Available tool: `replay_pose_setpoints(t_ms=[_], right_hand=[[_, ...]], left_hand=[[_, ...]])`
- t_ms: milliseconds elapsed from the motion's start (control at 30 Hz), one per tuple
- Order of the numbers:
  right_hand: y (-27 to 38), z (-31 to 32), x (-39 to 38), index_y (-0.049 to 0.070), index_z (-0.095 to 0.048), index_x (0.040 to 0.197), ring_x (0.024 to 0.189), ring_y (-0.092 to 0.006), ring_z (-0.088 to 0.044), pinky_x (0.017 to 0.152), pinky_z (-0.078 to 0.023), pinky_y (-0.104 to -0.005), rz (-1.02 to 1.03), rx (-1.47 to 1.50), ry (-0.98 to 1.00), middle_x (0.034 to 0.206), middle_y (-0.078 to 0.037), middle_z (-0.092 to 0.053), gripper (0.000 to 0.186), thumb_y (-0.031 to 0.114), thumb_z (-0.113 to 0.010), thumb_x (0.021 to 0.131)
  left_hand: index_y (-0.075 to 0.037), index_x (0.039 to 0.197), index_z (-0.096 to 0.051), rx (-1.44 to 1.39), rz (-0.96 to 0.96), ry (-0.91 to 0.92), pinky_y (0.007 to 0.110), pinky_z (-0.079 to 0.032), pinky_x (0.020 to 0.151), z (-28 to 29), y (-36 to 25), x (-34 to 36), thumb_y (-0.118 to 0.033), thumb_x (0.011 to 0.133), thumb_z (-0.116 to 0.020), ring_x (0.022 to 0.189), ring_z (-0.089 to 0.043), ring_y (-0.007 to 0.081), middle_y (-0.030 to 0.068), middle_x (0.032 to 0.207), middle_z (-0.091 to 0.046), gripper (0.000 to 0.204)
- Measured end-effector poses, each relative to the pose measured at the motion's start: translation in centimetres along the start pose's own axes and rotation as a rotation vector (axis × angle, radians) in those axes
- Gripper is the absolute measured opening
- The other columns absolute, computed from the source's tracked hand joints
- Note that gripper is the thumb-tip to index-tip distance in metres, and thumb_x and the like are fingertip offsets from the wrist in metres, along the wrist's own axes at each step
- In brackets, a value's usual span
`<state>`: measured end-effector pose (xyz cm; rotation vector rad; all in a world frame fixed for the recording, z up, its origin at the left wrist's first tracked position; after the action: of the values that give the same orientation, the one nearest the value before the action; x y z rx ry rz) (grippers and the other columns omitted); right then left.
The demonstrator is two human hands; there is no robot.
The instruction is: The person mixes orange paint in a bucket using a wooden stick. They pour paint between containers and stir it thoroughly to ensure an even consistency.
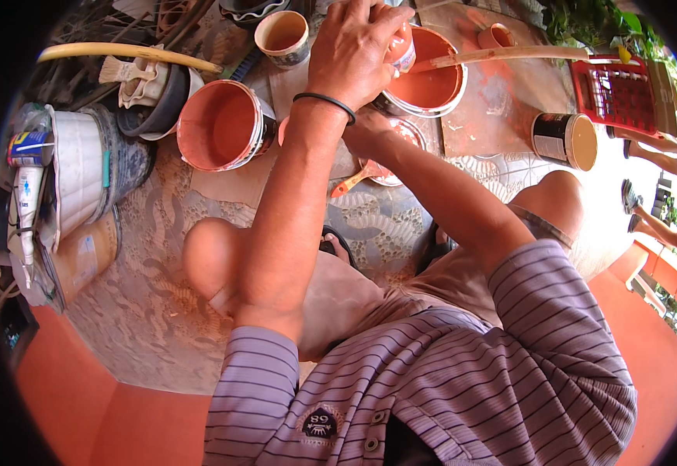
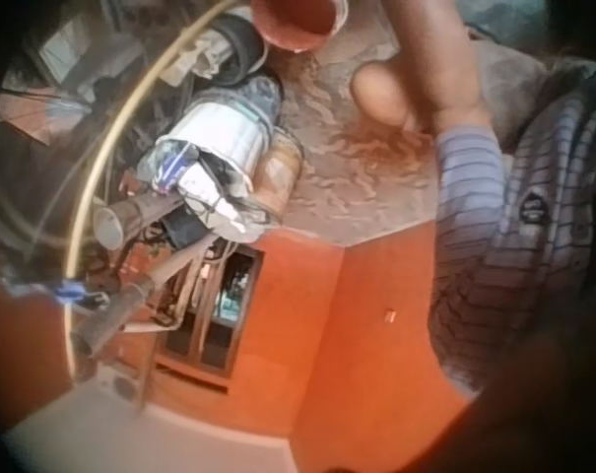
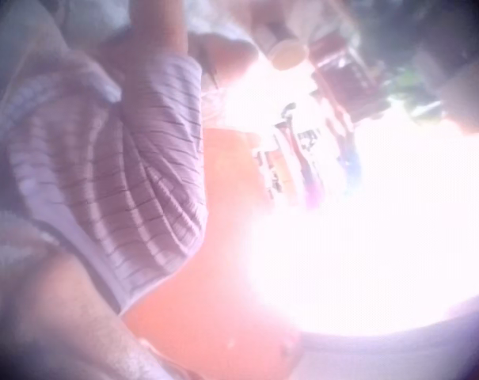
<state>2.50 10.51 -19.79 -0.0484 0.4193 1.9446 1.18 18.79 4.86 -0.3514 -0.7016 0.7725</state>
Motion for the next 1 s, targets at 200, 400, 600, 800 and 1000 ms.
replay_pose_setpoints(t_ms=[200,400,600,800,1000], right_hand=[[-1.3,2.9,-3.7,-0.003,-0.059,0.131,0.102,-0.0422,-0.077,0.088,-0.063,-0.0513,-0.244,0.163,0.196,0.112,-0.024,-0.072,0.041,0.011,-0.066,0.093],[-0.7,2.5,2.2,-0.002,-0.08,0.115,0.107,-0.0366,-0.079,0.082,-0.066,-0.0482,-0.263,0.114,0.108,0.118,-0.025,-0.075,0.025,0.012,-0.067,0.099],[2.2,-5.2,-0.8,-0.003,-0.081,0.12,0.123,-0.0357,-0.074,0.099,-0.062,-0.0436,0.017,-0.045,0.225,0.128,-0.022,-0.077,0.033,0.019,-0.062,0.103],[0.7,-3.8,-2.7,-0.007,-0.067,0.117,0.09,-0.0417,-0.074,0.066,-0.058,-0.0453,-0.223,0.289,-0.19,0.104,-0.029,-0.072,0.031,0.011,-0.061,0.092],[-3.8,1.2,-1.7,-0.015,-0.066,0.112,0.085,-0.0436,-0.078,0.068,-0.063,-0.0512,-0.3,0.482,-0.315,0.101,-0.033,-0.073,0.032,0.007,-0.064,0.088]], left_hand=[[-0.022,0.131,-0.073,0.087,-0.095,-0.148,0.046,-0.048,0.11,-1.4,1.3,-0.3,-0.018,0.06,-0.097,0.118,-0.063,0.0336,0.0054,0.126,-0.069,0.075],[-0.009,0.127,-0.066,-0.095,0.152,-0.174,0.047,-0.051,0.105,-1.5,2.5,-0.8,-0.022,0.059,-0.104,0.117,-0.065,0.0352,0.0141,0.123,-0.069,0.08],[0.002,0.138,-0.049,-0.77,0.572,-0.061,0.041,-0.061,0.096,-3.1,0.4,-3.1,-0.024,0.069,-0.103,0.112,-0.072,0.0256,0.0191,0.129,-0.067,0.091],[-0.004,0.132,-0.064,-0.876,0.343,0.191,0.042,-0.053,0.108,-16.3,-10.4,-3.7,-0.028,0.064,-0.103,0.121,-0.065,0.0296,0.0159,0.129,-0.066,0.083],[-0.011,0.136,-0.058,-0.578,0.282,0.517,0.047,-0.055,0.108,-34.8,-12.9,-1.6,-0.031,0.058,-0.105,0.127,-0.065,0.0366,0.0149,0.133,-0.066,0.093]])
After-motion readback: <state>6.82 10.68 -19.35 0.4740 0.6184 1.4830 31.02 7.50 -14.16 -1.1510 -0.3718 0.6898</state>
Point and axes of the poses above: each hand's wrist, its own x-axis towards the middle knuckle, its own z-axis out of the back of the hand, y = z × x, the point moved 8 cm from there along x, towards the middle knuckle
